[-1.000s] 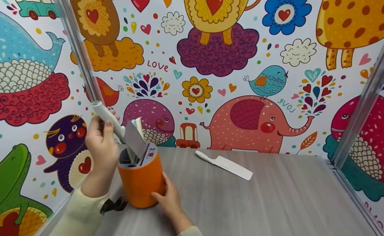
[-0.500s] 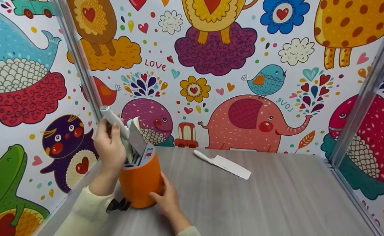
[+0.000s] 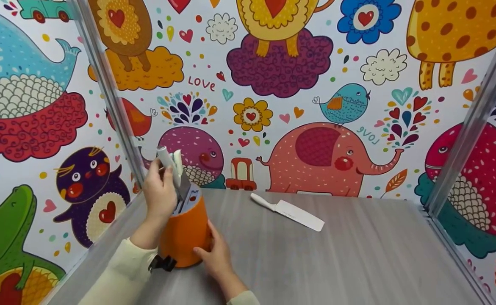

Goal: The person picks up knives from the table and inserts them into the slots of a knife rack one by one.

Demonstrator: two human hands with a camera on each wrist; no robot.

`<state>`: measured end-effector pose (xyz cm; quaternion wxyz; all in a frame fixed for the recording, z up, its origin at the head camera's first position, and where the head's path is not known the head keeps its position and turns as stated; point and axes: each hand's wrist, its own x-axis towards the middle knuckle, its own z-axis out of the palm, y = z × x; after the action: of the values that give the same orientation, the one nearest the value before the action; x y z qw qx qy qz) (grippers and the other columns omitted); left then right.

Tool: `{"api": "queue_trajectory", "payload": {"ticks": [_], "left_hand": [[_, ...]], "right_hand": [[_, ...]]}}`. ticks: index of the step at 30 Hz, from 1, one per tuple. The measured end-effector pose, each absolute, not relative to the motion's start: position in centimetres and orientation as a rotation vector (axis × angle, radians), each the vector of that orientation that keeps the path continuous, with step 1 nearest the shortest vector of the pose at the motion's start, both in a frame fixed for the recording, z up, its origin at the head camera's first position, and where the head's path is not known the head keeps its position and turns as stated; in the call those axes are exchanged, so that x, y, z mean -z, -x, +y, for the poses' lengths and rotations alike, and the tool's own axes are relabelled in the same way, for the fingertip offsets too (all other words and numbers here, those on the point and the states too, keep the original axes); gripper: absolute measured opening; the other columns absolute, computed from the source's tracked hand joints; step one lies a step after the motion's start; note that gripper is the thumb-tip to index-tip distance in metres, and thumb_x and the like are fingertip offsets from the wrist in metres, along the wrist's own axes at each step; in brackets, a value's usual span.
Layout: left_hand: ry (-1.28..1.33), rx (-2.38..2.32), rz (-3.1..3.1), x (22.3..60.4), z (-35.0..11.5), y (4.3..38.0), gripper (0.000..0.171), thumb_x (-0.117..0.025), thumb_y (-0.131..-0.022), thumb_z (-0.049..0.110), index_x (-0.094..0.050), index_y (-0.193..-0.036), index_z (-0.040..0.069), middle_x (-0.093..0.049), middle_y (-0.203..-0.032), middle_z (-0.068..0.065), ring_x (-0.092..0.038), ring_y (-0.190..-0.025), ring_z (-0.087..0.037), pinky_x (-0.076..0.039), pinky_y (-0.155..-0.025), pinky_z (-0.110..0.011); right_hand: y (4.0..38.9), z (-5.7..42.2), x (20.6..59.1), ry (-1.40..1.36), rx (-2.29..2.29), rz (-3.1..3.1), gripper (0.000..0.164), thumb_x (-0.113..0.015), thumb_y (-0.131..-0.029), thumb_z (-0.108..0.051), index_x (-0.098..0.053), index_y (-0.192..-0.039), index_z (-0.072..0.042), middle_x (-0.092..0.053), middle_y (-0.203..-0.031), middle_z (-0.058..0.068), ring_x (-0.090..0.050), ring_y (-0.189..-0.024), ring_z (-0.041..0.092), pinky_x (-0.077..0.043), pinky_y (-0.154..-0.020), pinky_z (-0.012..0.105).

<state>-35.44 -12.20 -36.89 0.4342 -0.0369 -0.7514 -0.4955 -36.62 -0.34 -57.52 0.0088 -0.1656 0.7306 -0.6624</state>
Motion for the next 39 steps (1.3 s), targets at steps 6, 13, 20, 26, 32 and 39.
{"api": "queue_trajectory", "payload": {"ticks": [6, 13, 20, 26, 32, 39], "left_hand": [[0.087, 1.186, -1.973, 38.6, -12.0, 36.8, 0.034, -0.052, -0.102, 0.012, -0.053, -0.134, -0.002, -0.062, -0.126, -0.019, -0.062, -0.110, -0.033, -0.053, -0.099, -0.047], [0.038, 1.135, -2.043, 39.8, -12.0, 37.5, 0.037, -0.054, -0.102, 0.012, -0.054, -0.135, -0.003, -0.062, -0.129, -0.019, -0.062, -0.115, -0.034, -0.050, -0.103, -0.047], [0.028, 1.105, -2.039, 40.2, -11.8, 37.9, 0.038, -0.055, -0.101, 0.012, -0.054, -0.136, -0.003, -0.062, -0.132, -0.020, -0.063, -0.116, -0.034, -0.050, -0.104, -0.046], [0.023, 1.129, -1.989, 40.7, -11.6, 38.0, 0.037, -0.055, -0.101, 0.011, -0.054, -0.135, -0.001, -0.062, -0.134, -0.019, -0.063, -0.115, -0.034, -0.051, -0.102, -0.048], [0.048, 1.197, -1.950, 41.2, -11.5, 37.6, 0.040, -0.047, -0.104, 0.010, -0.047, -0.142, -0.001, -0.052, -0.144, -0.019, -0.057, -0.124, -0.035, -0.046, -0.107, -0.051], [0.156, 1.187, -1.830, 41.8, -11.8, 36.5, 0.039, -0.048, -0.102, 0.003, -0.050, -0.141, 0.001, -0.054, -0.144, -0.017, -0.058, -0.125, -0.034, -0.048, -0.103, -0.050]], "right_hand": [[36.7, -0.3, 57.7, 0.543, 2.065, 2.308, 0.085, -0.080, -0.082, -0.022, -0.034, -0.154, -0.024, -0.044, -0.154, 0.007, -0.045, -0.139, 0.031, -0.040, -0.111, 0.053], [36.7, -0.5, 57.7, 0.548, 2.066, 2.315, 0.084, -0.080, -0.082, -0.020, -0.036, -0.153, -0.025, -0.046, -0.153, 0.005, -0.047, -0.137, 0.029, -0.041, -0.111, 0.052], [36.6, -0.4, 57.7, 0.585, 2.084, 2.324, 0.083, -0.080, -0.083, -0.016, -0.037, -0.153, -0.022, -0.046, -0.152, 0.008, -0.047, -0.137, 0.032, -0.041, -0.110, 0.054], [36.6, -0.3, 57.9, 0.582, 2.075, 2.330, 0.082, -0.079, -0.083, -0.017, -0.036, -0.153, -0.022, -0.045, -0.153, 0.008, -0.047, -0.137, 0.032, -0.042, -0.110, 0.053], [36.6, -0.4, 58.0, 0.564, 2.084, 2.335, 0.083, -0.081, -0.081, -0.017, -0.039, -0.152, -0.021, -0.047, -0.152, 0.010, -0.047, -0.136, 0.033, -0.044, -0.108, 0.053], [36.7, -0.4, 58.0, 0.583, 2.101, 2.333, 0.083, -0.082, -0.080, -0.017, -0.039, -0.151, -0.021, -0.047, -0.152, 0.010, -0.047, -0.136, 0.034, -0.044, -0.109, 0.053]]}}
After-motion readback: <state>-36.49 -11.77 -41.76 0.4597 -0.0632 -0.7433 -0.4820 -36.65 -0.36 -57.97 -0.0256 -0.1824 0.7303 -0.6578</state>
